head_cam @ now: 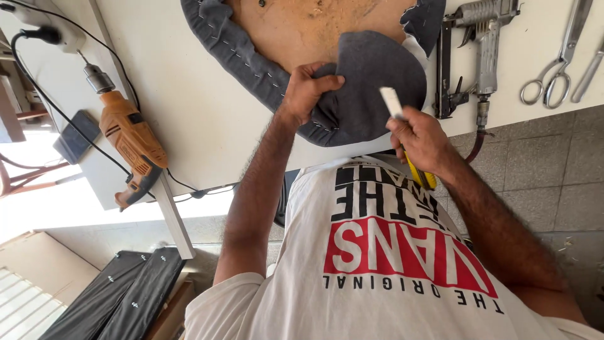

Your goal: Stripping old fabric and stapling new fabric onto a chair seat base

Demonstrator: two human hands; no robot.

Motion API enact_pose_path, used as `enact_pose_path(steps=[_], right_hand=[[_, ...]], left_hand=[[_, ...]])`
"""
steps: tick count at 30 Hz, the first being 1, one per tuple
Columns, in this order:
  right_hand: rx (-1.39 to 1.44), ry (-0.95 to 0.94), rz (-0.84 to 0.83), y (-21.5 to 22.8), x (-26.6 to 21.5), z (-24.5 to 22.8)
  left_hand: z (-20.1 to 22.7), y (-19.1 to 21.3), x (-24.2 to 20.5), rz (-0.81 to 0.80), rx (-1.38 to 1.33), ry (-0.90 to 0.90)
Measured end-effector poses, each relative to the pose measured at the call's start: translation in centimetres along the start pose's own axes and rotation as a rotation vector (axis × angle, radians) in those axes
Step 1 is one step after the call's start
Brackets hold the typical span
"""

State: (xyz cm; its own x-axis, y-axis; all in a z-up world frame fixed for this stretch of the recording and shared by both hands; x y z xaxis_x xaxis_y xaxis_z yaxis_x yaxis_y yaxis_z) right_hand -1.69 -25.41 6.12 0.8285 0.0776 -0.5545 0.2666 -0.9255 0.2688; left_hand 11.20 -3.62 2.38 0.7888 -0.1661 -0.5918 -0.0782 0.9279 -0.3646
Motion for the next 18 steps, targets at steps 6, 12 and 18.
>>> enact_pose_path(steps=[6,12,18], right_hand=[[-0.032,-0.037,-0.351,-0.7,-2.9,-8.2],[-0.331,-0.036,-0.375,-3.7,-2.2,-2.0],[-0.531,-0.084,-0.357,-5.1,-1.5,8.1]], left_hand=[[3.2,-1.1,0.1,-0.191,-0.074,-0.057],[6.2,-0.4,-0.1,-0.093,0.11,-0.322],[8.6,-0.9,-1.4,-0.141,0.21,-0.469]])
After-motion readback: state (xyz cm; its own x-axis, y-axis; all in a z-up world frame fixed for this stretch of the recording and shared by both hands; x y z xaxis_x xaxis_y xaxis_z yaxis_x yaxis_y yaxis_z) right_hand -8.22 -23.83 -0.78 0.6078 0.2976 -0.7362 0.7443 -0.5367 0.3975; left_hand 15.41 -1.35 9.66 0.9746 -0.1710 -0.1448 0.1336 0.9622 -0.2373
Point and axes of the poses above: each hand's wrist, its own x-axis towards the middle knuckle, its own y-axis out of the back of the hand, z = x × y, the point moved 8 cm from there along x, towards the middle knuckle, and after that the axes turned 12 degrees about -x, right-handed, at the moved point
